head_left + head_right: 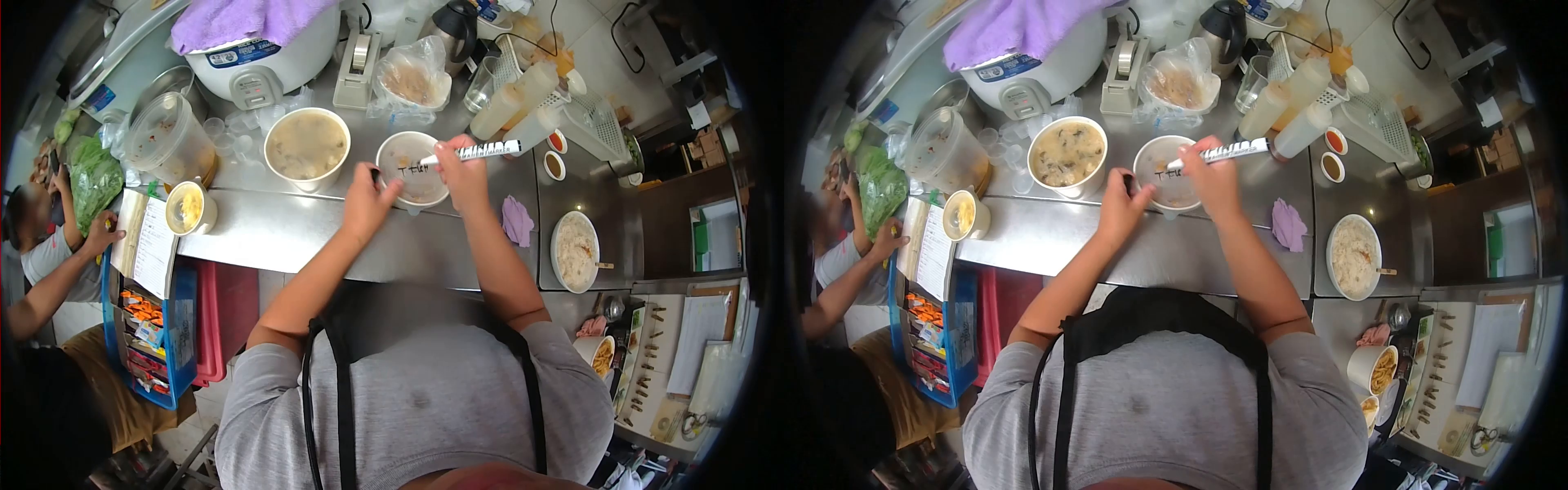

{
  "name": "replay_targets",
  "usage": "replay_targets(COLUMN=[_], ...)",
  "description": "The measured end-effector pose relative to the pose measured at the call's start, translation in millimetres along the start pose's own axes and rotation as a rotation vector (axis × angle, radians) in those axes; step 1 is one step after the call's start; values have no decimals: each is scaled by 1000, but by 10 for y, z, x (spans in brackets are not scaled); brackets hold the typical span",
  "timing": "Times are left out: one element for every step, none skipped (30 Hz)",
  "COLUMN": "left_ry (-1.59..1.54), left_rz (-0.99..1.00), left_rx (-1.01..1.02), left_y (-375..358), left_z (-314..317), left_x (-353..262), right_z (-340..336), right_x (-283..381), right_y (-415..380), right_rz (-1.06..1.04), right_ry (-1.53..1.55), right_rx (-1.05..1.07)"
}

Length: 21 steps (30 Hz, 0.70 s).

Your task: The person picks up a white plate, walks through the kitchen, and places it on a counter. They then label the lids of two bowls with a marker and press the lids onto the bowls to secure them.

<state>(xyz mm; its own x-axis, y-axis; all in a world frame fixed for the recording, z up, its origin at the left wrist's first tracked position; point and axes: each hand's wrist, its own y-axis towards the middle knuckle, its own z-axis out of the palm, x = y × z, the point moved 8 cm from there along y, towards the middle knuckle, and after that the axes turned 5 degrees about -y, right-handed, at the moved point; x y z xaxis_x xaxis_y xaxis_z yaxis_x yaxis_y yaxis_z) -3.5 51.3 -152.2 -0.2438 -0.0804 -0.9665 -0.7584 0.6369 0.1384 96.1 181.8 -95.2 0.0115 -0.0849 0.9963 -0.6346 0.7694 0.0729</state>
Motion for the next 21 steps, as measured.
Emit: replay_targets(left_ry=[0, 0, -1, -11, -4, 3, 11, 16, 30, 44, 57, 59, 85, 110, 135, 142, 111, 82, 52, 31, 0], left_rz=[35, 67, 97, 118, 127, 137, 150, 232, 241, 252, 264, 158, 193, 221, 241, 248, 226, 208, 190, 156, 149], left_rx=[36, 74, 111, 112, 128, 143, 158, 166, 160, 153, 146, 206, 207, 209, 213, 227, 236, 243, 250, 276, 254], left_y=[-26, -52, -74, -73, -66, -57, -46, -47, -36, -25, -10, 13, 47, 63, 71, 94, 114, 140, 177, 201, 252], left_z=[24, 51, 75, 50, 44, 40, 39, 53, 35, 12, -19, -20, -57, -87, -117, -140, -161, -187, -225, -256, -334], left_x=[-100, -188, -281, -396, -468, -534, -576, -592, -577, -576, -589, -551, -615, -658, -682, -688, -665, -647, -649, -650, -674], right_z=[81, 162, 236, 269, 340, 409, 478, 529, 577, 611, 556, 509, 471, 448, 483, 524, 569, 623, 691, 742, 812], right_x=[100, 182, 267, 309, 321, 333, 331, 294, 235, 213, 275, 391, 505, 632, 645, 651, 624, 647, 642, 632, 622], right_y=[-38, -82, -134, -146, -164, -188, -198, -183, -156, -124, -93, -85, -66, -17, 27, 67, 111, 133, 188, 246, 319], right_rz=[-98, -193, -286, -267, -222, -179, -138, -168, -199, -233, -312, -390, -463, -528, -464, -399, -337, -403, -398, -390, -384], right_ry=[-35, -71, -108, -55, -42, -28, -15, -98, -182, -268, -342, -415, -487, -426, -408, -390, -371, -363, -346, -330, -312], right_rx=[40, 78, 118, 124, 176, 228, 279, 314, 346, 376, 310, 241, 172, 134, 134, 135, 136, 99, 139, 179, 219])
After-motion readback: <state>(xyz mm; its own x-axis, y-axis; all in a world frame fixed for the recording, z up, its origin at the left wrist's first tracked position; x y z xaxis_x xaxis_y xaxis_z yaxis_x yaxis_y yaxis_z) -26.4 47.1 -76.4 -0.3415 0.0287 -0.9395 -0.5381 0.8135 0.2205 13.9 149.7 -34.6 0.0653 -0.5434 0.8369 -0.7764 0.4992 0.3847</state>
